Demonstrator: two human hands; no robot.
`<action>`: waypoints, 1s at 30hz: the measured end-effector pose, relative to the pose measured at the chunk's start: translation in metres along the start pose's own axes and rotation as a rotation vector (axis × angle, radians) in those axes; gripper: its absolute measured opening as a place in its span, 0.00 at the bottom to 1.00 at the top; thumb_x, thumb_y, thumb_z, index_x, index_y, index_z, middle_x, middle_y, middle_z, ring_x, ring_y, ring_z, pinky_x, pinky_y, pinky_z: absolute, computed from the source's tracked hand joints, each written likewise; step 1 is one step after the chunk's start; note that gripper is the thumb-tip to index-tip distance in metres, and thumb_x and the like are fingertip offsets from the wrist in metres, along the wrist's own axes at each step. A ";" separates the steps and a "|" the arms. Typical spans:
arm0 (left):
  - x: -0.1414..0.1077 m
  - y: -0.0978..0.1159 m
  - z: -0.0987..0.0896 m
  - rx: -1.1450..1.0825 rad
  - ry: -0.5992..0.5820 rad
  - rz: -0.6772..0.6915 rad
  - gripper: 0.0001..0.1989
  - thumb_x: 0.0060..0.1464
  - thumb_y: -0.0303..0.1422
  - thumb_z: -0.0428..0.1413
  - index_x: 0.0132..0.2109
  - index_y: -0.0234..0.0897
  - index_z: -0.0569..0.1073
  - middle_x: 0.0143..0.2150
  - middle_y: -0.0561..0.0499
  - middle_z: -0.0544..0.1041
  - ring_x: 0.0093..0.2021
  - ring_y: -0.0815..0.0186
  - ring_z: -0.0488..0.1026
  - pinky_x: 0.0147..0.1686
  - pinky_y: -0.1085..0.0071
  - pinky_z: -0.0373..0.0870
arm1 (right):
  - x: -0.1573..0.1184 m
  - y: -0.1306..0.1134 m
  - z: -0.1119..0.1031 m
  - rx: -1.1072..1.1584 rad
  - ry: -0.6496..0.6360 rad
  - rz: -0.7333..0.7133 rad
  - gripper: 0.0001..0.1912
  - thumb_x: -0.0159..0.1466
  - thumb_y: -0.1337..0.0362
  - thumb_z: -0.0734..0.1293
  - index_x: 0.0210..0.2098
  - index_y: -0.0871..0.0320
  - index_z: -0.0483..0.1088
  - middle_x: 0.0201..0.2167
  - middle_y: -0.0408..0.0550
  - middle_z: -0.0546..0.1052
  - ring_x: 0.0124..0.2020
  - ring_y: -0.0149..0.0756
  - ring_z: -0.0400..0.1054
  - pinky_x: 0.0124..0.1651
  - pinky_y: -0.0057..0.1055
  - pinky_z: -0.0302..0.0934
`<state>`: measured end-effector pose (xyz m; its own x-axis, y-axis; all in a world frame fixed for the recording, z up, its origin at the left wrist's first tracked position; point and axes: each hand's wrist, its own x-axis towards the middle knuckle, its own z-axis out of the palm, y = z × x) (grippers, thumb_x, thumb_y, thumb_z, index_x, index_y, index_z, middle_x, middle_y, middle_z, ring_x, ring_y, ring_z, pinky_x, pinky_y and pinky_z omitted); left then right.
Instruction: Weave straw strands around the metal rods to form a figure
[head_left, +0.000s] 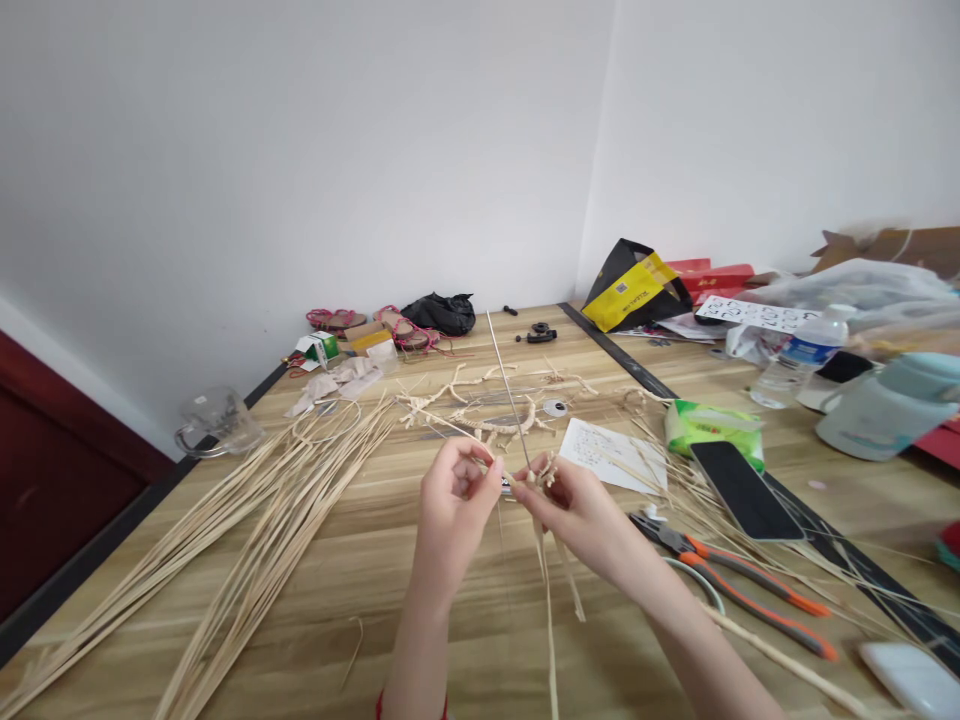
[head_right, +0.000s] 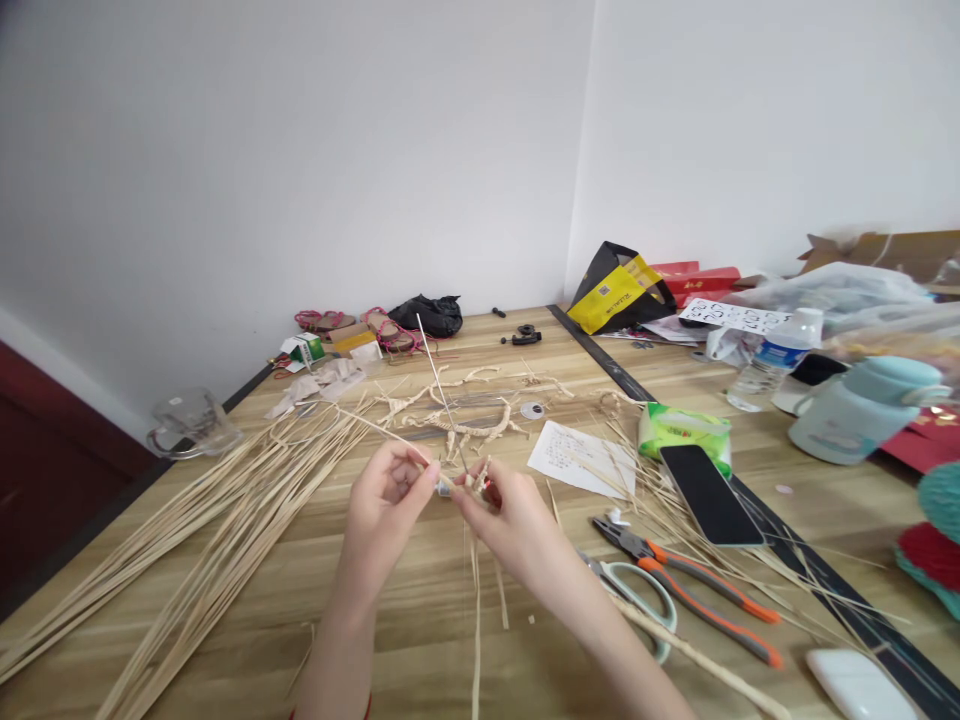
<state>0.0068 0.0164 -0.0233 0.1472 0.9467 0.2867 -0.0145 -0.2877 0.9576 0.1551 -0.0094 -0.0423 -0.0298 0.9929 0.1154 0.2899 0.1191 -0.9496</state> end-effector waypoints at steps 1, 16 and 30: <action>0.000 0.000 0.000 -0.011 -0.007 0.002 0.06 0.55 0.32 0.57 0.35 0.37 0.66 0.27 0.57 0.66 0.26 0.74 0.61 0.27 0.78 0.59 | 0.000 0.000 0.000 0.002 0.001 0.001 0.10 0.62 0.57 0.64 0.33 0.57 0.65 0.20 0.39 0.64 0.21 0.31 0.60 0.24 0.28 0.55; 0.001 0.003 0.001 0.071 -0.005 -0.003 0.07 0.54 0.35 0.59 0.34 0.36 0.71 0.26 0.55 0.71 0.25 0.73 0.65 0.27 0.78 0.62 | 0.000 0.000 0.000 0.018 0.021 -0.004 0.10 0.62 0.56 0.64 0.32 0.56 0.63 0.21 0.39 0.64 0.21 0.30 0.59 0.24 0.28 0.54; 0.002 0.000 0.001 0.096 0.028 -0.046 0.07 0.50 0.35 0.61 0.33 0.36 0.75 0.23 0.55 0.73 0.23 0.72 0.67 0.24 0.77 0.62 | 0.000 0.000 0.001 0.033 0.028 0.000 0.10 0.62 0.56 0.64 0.32 0.56 0.62 0.21 0.39 0.64 0.20 0.30 0.59 0.24 0.28 0.54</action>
<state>0.0081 0.0183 -0.0231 0.1174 0.9626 0.2443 0.0869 -0.2550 0.9630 0.1546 -0.0090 -0.0429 -0.0029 0.9925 0.1225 0.2579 0.1191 -0.9588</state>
